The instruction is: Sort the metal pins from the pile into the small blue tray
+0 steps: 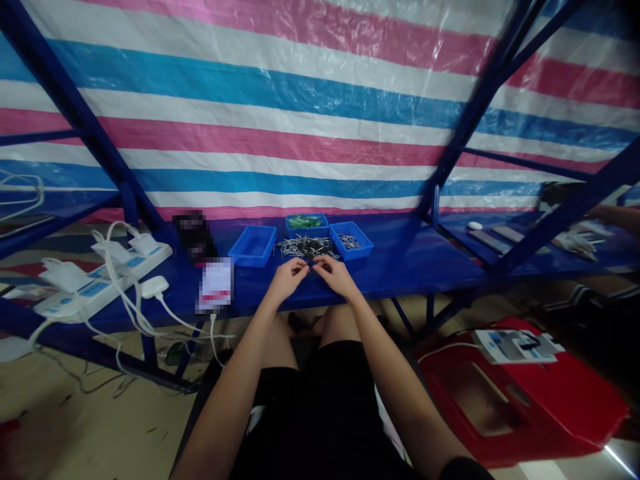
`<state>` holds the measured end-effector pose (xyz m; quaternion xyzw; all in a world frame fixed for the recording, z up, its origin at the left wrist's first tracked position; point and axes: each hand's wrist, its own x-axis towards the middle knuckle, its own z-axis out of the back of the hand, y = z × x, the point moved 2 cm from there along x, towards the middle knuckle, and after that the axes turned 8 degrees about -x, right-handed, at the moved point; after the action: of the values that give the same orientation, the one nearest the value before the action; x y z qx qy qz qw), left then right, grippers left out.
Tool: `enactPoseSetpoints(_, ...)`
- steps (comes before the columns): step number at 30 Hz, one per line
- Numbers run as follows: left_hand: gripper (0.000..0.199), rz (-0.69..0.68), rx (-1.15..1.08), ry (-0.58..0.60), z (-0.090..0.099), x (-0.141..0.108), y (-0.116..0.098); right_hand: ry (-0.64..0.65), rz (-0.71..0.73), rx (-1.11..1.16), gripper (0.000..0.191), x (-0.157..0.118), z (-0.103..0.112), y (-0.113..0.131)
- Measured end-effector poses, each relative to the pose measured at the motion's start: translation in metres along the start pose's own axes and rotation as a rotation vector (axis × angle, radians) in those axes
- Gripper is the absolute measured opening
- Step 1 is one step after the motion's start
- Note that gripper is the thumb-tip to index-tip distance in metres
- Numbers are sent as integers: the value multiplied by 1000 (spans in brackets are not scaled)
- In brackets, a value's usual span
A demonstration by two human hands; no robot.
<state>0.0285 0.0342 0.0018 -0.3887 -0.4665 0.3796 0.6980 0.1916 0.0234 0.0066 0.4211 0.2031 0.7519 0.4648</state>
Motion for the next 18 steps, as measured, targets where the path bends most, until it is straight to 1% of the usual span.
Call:
enactPoseSetpoints(2, 21, -9, 50, 12, 0, 0, -1, -22, -14, 35, 28, 0, 0, -2)
enactPoseSetpoints(5, 22, -26, 95, 14, 0, -1, -3, -2, 5, 25, 20, 1, -1, -3)
enactPoseSetpoints(9, 24, -20, 101, -6, 2, -1, -4, -2, 12, 15, 18, 1, -2, -5)
enactPoseSetpoints(12, 24, -15, 98, -32, 3, -1, -5, 22, 5, 15, 18, 1, -2, -5)
enactPoseSetpoints(18, 24, -26, 54, 4, 3, -1, -8, 70, 33, -55, 18, 1, 0, 0)
